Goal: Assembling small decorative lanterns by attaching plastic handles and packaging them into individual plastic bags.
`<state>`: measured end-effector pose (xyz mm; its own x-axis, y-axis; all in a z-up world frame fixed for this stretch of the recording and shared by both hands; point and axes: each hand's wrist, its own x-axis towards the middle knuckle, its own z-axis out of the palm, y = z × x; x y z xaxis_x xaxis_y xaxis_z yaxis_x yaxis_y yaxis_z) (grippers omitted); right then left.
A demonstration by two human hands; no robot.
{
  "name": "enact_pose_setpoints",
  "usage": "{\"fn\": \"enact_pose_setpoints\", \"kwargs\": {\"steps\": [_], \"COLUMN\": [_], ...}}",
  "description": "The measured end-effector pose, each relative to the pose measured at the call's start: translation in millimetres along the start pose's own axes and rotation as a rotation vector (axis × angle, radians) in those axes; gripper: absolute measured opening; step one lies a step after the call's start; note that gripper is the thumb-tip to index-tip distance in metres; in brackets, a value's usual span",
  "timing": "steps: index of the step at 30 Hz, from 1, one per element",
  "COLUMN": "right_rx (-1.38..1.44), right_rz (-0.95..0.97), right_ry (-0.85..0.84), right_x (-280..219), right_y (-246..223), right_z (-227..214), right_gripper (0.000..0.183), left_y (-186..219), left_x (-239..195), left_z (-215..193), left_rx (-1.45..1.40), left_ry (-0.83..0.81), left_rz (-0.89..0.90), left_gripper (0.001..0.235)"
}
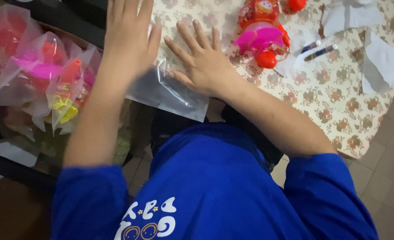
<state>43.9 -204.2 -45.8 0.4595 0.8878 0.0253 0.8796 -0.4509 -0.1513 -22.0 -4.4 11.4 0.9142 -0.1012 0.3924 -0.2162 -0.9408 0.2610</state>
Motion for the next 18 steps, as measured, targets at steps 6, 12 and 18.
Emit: {"fn": "enact_pose_setpoints", "kwargs": {"steps": [6, 12, 18], "right_rx": [0.059, 0.134, 0.195], "right_rz": [-0.008, -0.308, -0.436], "right_ry": [-0.011, -0.044, -0.158], "right_x": [11, 17, 28], "right_y": [1, 7, -2], "right_z": [-17, -15, -12], "right_gripper": [0.072, 0.066, 0.080], "left_y": [57, 62, 59], "left_x": [-133, -162, -149], "left_z": [29, 91, 69], "left_rx": [-0.560, -1.333, -1.240], "left_ry": [0.435, 0.041, 0.340], "left_rz": [-0.595, -1.189, -1.001], "left_gripper": [0.041, 0.053, 0.040]}}
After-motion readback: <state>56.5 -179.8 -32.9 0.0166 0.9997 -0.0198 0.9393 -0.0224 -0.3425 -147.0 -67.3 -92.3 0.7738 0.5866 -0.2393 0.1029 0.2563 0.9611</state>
